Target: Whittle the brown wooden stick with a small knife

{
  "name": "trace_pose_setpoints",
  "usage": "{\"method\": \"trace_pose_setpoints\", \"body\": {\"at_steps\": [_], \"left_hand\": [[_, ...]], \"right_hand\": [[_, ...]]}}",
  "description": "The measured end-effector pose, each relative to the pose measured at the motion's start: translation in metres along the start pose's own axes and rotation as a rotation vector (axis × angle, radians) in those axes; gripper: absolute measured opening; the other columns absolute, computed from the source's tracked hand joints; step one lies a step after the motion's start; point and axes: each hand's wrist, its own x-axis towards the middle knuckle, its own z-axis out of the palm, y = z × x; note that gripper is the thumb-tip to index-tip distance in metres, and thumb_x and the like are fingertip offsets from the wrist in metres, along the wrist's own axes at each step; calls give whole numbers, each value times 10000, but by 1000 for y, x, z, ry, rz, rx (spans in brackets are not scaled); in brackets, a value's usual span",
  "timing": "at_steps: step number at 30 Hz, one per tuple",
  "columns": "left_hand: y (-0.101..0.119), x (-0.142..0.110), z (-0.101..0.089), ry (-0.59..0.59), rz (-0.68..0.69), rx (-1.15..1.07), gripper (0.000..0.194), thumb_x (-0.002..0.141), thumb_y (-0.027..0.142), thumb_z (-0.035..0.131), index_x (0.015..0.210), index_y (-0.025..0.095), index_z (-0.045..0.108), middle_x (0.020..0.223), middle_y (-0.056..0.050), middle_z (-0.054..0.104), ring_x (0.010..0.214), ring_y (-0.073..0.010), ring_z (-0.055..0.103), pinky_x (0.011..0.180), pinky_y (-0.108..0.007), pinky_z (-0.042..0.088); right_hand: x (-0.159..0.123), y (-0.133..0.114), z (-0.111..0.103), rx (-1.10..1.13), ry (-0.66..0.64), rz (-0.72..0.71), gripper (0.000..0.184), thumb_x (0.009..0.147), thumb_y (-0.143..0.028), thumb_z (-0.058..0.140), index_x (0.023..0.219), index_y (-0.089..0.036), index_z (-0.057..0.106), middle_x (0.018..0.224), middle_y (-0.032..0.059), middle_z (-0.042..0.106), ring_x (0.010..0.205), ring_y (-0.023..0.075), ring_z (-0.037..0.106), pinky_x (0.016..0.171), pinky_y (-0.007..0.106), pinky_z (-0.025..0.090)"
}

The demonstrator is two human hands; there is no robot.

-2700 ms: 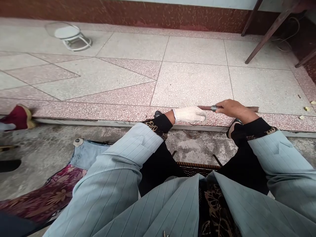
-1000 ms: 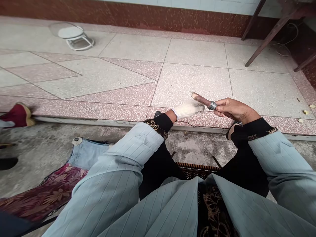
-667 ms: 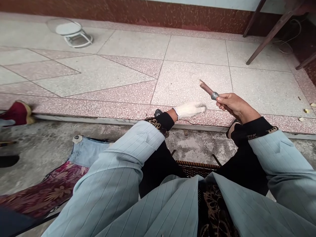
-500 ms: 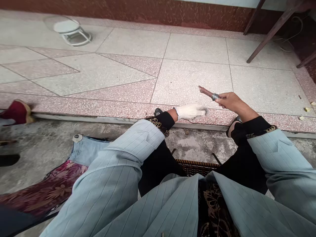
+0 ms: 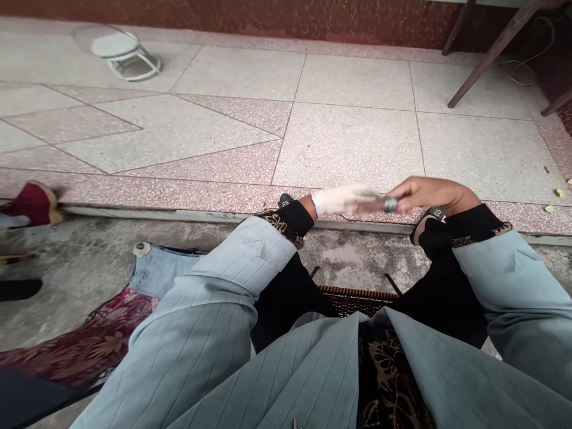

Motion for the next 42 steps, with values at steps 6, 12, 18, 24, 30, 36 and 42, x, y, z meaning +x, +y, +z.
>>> {"method": "trace_pose_setpoints", "body": {"at_steps": [6,12,18,24,30,36,42], "left_hand": [[2,4,-3,25,77,-124,307,958,401,494,903,134,634,668,-2,507,569,-77,465,529,-200,382],[-11,9,3,-105,-9,104,284,921,412,522,908,154,641,696,5,514,542,-80,432,513,-213,337],[4,2,5,-86,31,274,284,908,380,509,893,146,669,708,-5,546,595,-96,447,582,-231,344],[8,1,3,-93,22,450,302,899,373,483,905,149,686,806,-16,627,717,-125,536,667,-240,376],[-1,0,-7,33,-50,395,367,888,434,528,1093,160,664,919,-43,666,725,-124,566,655,-244,414],[5,2,-1,158,7,117,265,935,368,481,944,143,619,811,-33,581,628,-85,480,583,-218,406],[-2,9,3,-33,-38,275,282,925,385,465,917,153,627,687,6,523,564,-93,454,546,-223,346]], "right_hand": [[-9,7,-12,334,708,-136,359,819,-497,714,935,-159,676,688,18,543,569,99,440,521,258,379],[14,16,-10,-209,862,284,249,845,-382,665,885,-141,715,664,39,589,570,125,478,556,293,369],[26,13,-1,-818,708,544,338,886,-415,549,1064,-200,739,950,107,702,823,248,612,650,338,390],[30,11,7,-909,239,630,312,860,-364,587,1057,-189,754,968,108,709,810,242,603,640,324,384],[5,-2,1,-338,-218,219,357,819,-439,670,1078,-208,755,817,10,666,706,140,526,665,277,396],[-9,-3,-4,86,579,-44,289,812,-467,709,925,-202,728,703,12,557,618,122,443,587,280,381],[7,12,-8,35,819,87,287,785,-434,735,904,-174,716,639,15,535,571,124,437,533,286,362]]}}
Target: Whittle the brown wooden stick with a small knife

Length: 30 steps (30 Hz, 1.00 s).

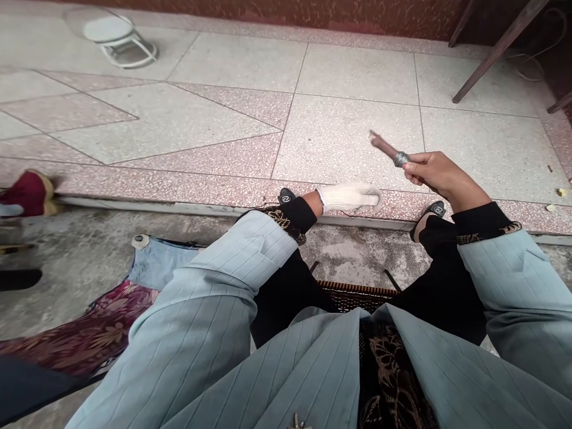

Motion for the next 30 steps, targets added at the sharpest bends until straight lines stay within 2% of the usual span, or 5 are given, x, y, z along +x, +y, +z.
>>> {"method": "trace_pose_setpoints", "body": {"at_steps": [4,9,17,24,30], "left_hand": [[4,-3,-1,1,14,180,267,912,368,473,906,161,642,691,10,534,595,-102,458,599,-236,337],[9,-8,-1,-58,45,189,228,870,296,488,788,158,651,713,-1,571,639,-113,482,621,-240,328],[3,-8,-6,30,-27,45,194,836,331,605,858,151,675,708,-8,603,606,-108,488,571,-237,340],[13,-10,-11,276,38,-316,263,973,336,467,903,130,615,696,-16,545,587,-77,472,573,-213,386],[-3,1,-2,137,66,-230,283,943,387,492,874,142,615,649,10,496,547,-77,422,522,-211,330]], "right_hand": [[6,4,5,-472,13,58,286,795,-403,695,965,-182,758,688,38,616,614,151,503,564,301,357],[6,4,15,-858,-307,116,162,772,-325,687,856,-222,780,714,45,647,643,175,533,596,314,339],[-7,-12,10,-444,-909,78,247,701,-355,780,905,-216,791,701,-9,645,638,132,502,625,273,370],[-7,-9,-4,230,-117,-59,337,778,-482,738,944,-191,693,705,14,569,598,118,465,542,266,393],[1,-5,7,407,-53,17,343,769,-482,752,859,-200,581,674,-4,503,564,107,447,507,253,399]]}}
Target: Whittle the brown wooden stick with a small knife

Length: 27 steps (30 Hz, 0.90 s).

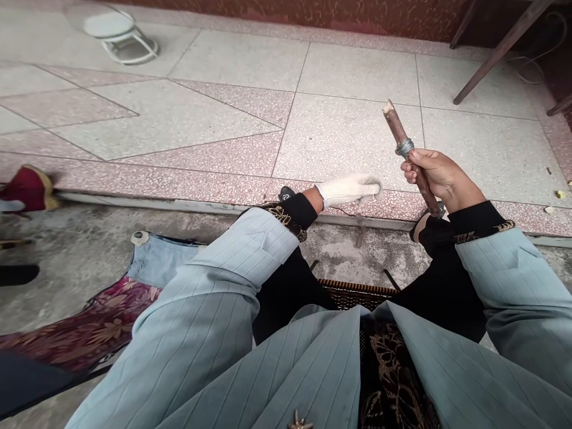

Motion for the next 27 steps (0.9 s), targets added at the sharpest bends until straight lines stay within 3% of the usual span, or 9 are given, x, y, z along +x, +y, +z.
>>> {"method": "trace_pose_setpoints", "body": {"at_steps": [6,11,14,18,21,24,25,27], "left_hand": [[2,-1,0,-31,-17,122,287,923,408,480,907,163,629,637,24,466,520,-83,402,504,-222,310],[16,-11,2,-22,-92,286,167,831,310,590,850,175,688,634,3,521,561,-111,455,560,-248,347],[18,-15,4,-4,-100,322,126,798,269,613,805,189,709,635,-10,540,594,-137,504,573,-259,341],[11,-10,2,-3,-83,347,125,763,262,627,776,174,714,629,-2,557,609,-131,511,597,-255,342],[4,-6,-3,-23,-94,322,156,769,300,636,795,163,708,648,-5,590,619,-124,501,611,-247,349],[2,-7,-8,-21,-121,256,198,804,333,636,850,150,697,687,-21,616,615,-117,485,601,-244,353],[3,-8,-9,-19,-121,218,207,811,338,641,870,145,690,703,-26,620,614,-114,484,599,-244,358],[7,-10,-9,-25,-84,107,219,837,342,634,905,138,669,748,-38,625,626,-110,499,604,-242,381]], "right_hand": [[9,9,-8,-170,96,2,376,756,-517,747,863,-181,618,671,11,536,550,108,460,504,260,383],[14,19,-11,-768,163,48,333,787,-441,710,937,-144,729,672,39,593,576,133,489,557,295,361],[15,22,-3,-1150,63,93,294,817,-400,645,983,-188,763,776,70,658,669,187,546,598,320,357],[15,25,10,-1378,-205,182,258,804,-371,640,960,-220,780,843,83,686,724,216,567,610,323,353],[11,21,16,-1278,-501,243,193,774,-320,686,910,-230,789,754,42,675,691,188,562,627,303,368],[1,10,14,-956,-830,255,235,743,-376,744,921,-230,790,740,5,672,673,154,551,647,283,395],[-2,5,12,-836,-882,238,282,741,-408,751,954,-227,786,758,0,674,675,145,548,652,279,405],[-8,-2,7,-608,-804,145,338,755,-438,748,1010,-218,766,782,-3,665,674,126,536,650,271,418]]}}
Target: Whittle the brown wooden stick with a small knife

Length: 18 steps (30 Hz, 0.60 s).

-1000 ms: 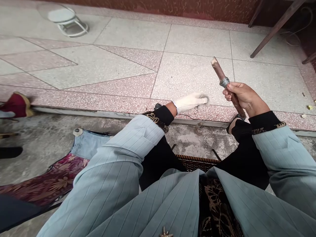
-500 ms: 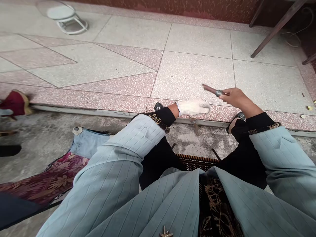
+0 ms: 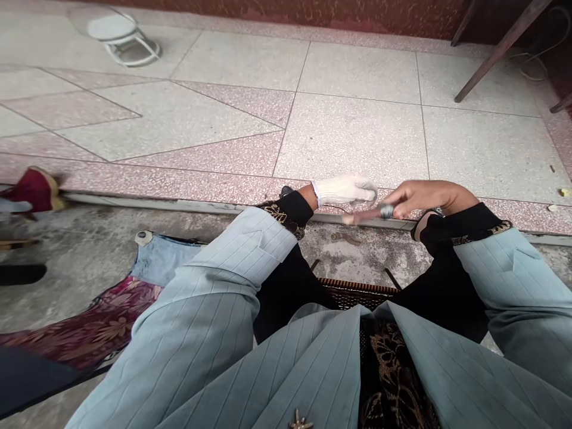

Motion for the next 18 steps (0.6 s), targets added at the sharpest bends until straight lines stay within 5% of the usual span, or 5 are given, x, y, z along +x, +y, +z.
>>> {"method": "trace_pose_setpoints", "body": {"at_steps": [4,7,13,18], "left_hand": [[7,1,3,66,97,-163,248,938,355,514,914,133,621,814,-53,612,632,-86,494,618,-230,412],[7,5,7,79,62,-130,246,940,356,506,896,140,616,770,-33,593,597,-79,471,593,-223,397],[5,6,12,-33,11,60,222,885,349,542,875,155,649,642,2,541,530,-98,433,540,-254,343],[6,3,9,-90,69,245,259,890,371,507,851,159,650,637,3,539,556,-107,442,560,-256,323]], "right_hand": [[-12,-1,-3,399,544,-192,327,782,-453,750,959,-179,723,713,1,591,588,93,475,565,249,412],[-9,3,-6,575,773,-217,324,785,-457,760,913,-170,682,680,3,558,551,84,461,515,236,413],[8,22,-13,423,964,-7,287,803,-424,741,871,-153,672,646,12,554,527,91,458,480,237,379],[17,26,-10,-237,881,331,255,835,-344,669,999,-165,748,741,56,652,618,147,534,571,289,376]]}}
